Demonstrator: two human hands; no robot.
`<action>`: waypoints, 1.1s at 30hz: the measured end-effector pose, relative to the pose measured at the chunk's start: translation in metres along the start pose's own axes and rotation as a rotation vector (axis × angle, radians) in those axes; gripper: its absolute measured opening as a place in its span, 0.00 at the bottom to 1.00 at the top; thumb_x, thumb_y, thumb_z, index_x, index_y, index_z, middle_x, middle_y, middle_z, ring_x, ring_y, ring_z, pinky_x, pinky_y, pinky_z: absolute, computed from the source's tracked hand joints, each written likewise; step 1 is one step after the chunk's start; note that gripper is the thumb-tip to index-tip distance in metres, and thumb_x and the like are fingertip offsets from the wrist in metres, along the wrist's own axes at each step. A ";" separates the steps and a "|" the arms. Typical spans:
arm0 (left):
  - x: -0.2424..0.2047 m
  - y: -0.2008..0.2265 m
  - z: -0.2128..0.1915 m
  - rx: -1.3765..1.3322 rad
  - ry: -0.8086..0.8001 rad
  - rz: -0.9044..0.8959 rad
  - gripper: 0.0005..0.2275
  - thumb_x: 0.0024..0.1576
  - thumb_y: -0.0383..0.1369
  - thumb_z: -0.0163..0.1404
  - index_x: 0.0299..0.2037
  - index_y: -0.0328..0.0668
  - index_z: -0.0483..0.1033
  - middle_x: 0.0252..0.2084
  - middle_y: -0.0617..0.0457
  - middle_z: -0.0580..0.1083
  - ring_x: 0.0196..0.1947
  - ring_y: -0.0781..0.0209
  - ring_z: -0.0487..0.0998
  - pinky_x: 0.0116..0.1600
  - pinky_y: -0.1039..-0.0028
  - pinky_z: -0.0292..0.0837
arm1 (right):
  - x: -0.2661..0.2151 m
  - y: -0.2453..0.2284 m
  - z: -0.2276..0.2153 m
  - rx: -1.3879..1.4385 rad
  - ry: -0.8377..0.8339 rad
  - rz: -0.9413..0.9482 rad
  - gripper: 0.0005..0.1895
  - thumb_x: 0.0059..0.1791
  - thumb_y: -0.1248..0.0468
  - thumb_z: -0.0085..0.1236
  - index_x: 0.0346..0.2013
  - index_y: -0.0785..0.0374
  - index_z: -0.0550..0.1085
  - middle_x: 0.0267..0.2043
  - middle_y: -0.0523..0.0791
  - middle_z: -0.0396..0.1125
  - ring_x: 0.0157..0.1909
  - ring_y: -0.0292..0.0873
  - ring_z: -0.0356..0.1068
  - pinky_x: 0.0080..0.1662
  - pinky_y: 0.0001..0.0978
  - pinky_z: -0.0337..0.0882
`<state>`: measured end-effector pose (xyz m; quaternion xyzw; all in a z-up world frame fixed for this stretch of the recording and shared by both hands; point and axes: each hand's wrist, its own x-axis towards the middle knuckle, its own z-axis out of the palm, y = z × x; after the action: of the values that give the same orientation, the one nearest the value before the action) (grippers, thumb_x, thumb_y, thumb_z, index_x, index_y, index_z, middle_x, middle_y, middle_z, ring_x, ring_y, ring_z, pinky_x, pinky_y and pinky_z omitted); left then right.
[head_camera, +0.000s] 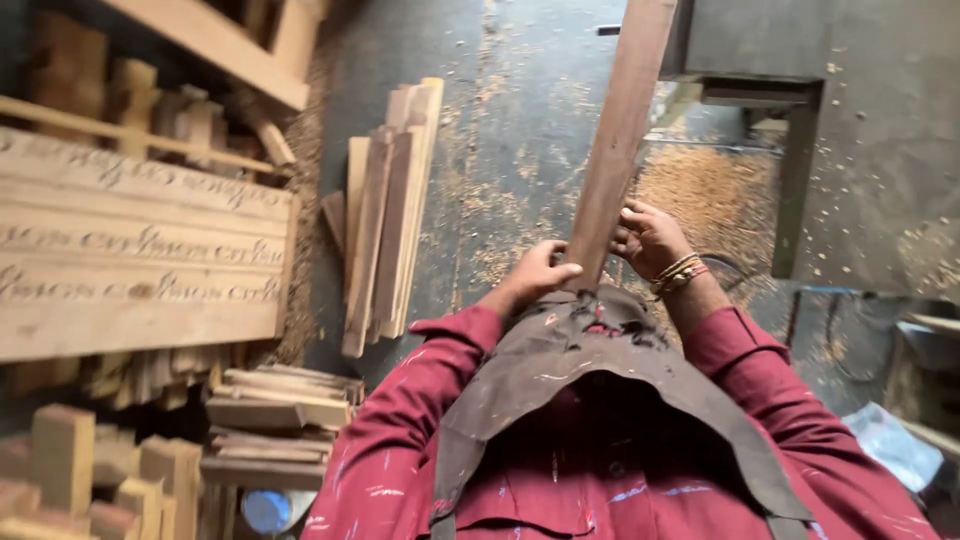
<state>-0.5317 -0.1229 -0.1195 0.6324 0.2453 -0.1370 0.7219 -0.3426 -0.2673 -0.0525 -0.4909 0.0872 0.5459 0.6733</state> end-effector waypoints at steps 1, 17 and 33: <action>-0.012 -0.002 -0.006 0.003 0.022 -0.006 0.34 0.53 0.42 0.60 0.65 0.29 0.63 0.49 0.43 0.78 0.45 0.60 0.81 0.48 0.72 0.78 | -0.003 -0.005 0.006 0.001 -0.021 0.011 0.18 0.57 0.64 0.46 0.61 0.65 0.69 0.48 0.46 0.73 0.44 0.44 0.75 0.47 0.41 0.74; -0.138 -0.072 0.028 -1.326 0.872 0.240 0.16 0.58 0.33 0.57 0.55 0.36 0.72 0.53 0.45 0.75 0.54 0.48 0.75 0.57 0.55 0.72 | 0.072 -0.070 -0.009 -0.271 -0.220 0.103 0.31 0.54 0.48 0.55 0.65 0.63 0.65 0.57 0.50 0.69 0.56 0.51 0.69 0.55 0.49 0.68; -0.287 -0.323 0.017 -1.184 1.999 -0.451 0.15 0.57 0.37 0.50 0.38 0.26 0.75 0.40 0.42 0.76 0.38 0.52 0.76 0.42 0.58 0.73 | 0.233 0.235 0.143 -0.341 0.103 0.645 0.27 0.53 0.52 0.45 0.62 0.66 0.65 0.61 0.52 0.67 0.60 0.55 0.67 0.63 0.56 0.66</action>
<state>-0.9347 -0.2245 -0.2398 -0.0315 0.8323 0.4291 0.3495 -0.5050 -0.0261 -0.2654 -0.5702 0.1791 0.7114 0.3699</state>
